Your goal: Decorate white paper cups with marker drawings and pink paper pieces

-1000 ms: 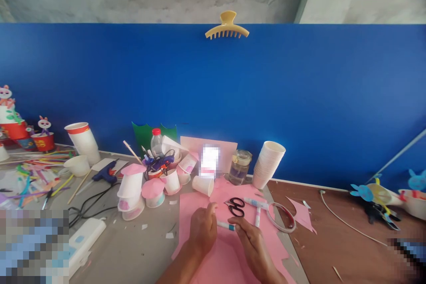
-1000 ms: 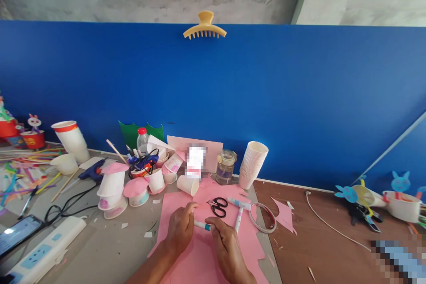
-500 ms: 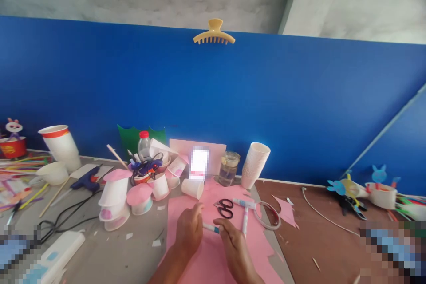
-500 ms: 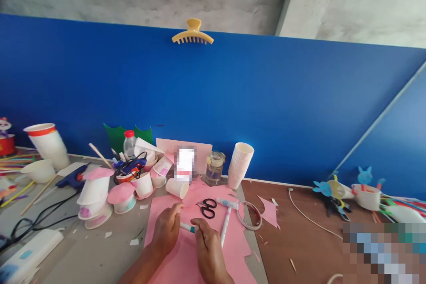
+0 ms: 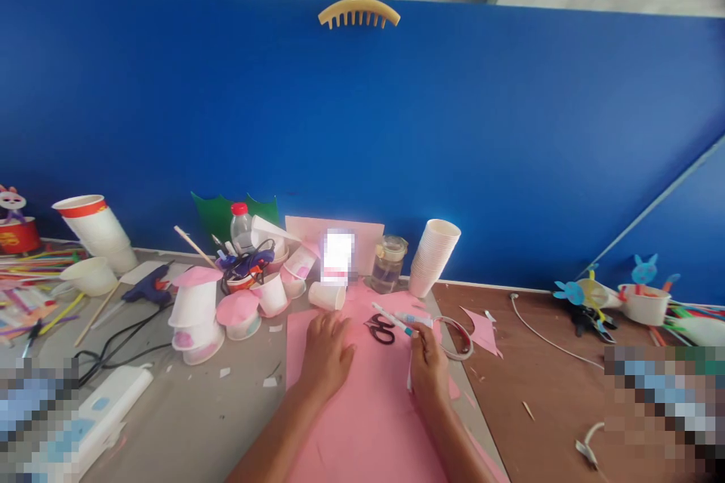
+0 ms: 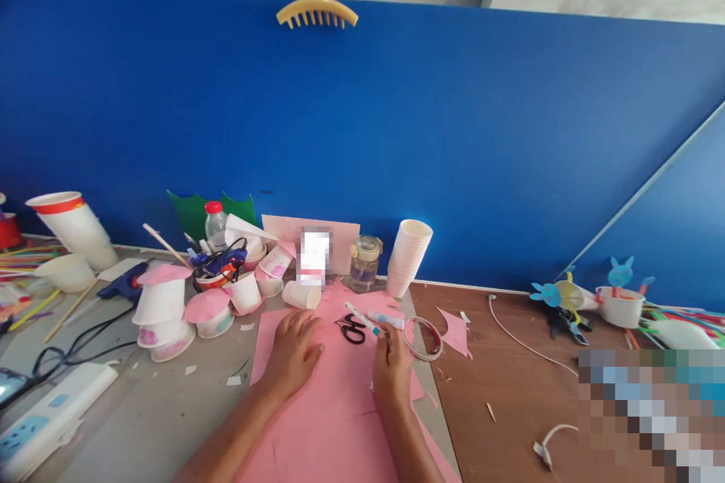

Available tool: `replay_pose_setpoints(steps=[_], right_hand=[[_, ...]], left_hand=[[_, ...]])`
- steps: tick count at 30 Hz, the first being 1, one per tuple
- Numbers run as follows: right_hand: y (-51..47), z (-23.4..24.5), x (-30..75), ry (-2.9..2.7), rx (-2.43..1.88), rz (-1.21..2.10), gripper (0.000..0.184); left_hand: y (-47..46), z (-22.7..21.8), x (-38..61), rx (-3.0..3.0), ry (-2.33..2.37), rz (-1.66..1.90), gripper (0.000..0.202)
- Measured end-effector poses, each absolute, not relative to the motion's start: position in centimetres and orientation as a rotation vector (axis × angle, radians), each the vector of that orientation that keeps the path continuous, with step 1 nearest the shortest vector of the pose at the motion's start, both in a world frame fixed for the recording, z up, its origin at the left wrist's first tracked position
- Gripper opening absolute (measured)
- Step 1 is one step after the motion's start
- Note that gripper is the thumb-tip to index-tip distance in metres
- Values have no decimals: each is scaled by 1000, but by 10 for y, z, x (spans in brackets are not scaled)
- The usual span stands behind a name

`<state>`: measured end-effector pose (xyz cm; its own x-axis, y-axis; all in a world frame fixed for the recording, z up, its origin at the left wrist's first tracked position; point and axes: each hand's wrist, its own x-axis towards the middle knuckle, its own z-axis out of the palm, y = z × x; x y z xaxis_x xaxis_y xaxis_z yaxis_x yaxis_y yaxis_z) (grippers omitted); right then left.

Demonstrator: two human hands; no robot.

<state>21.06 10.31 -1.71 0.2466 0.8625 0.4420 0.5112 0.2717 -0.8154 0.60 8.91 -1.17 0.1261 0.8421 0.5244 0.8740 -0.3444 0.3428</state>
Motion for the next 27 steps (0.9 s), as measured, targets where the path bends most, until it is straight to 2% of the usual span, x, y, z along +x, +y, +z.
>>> replay_pose_setpoints(steps=[8, 11, 18, 24, 27], right_hand=[[97, -19, 196, -1718, -1400, -91, 32], [93, -15, 193, -1715, -1361, -184, 29], [87, -12, 187, -1718, -1241, -185, 24], [85, -13, 181, -1880, -1280, -129, 36], [85, -15, 176, -1993, -1306, -128, 35]], left_hand=[[86, -10, 8, -2414, -1787, -835, 17], [86, -9, 9, -2455, -1757, -812, 18], [87, -13, 9, -2459, -1754, -837, 19], [83, -4, 10, -2453, -1858, -860, 21], [80, 1, 12, -2503, -1876, -862, 19]])
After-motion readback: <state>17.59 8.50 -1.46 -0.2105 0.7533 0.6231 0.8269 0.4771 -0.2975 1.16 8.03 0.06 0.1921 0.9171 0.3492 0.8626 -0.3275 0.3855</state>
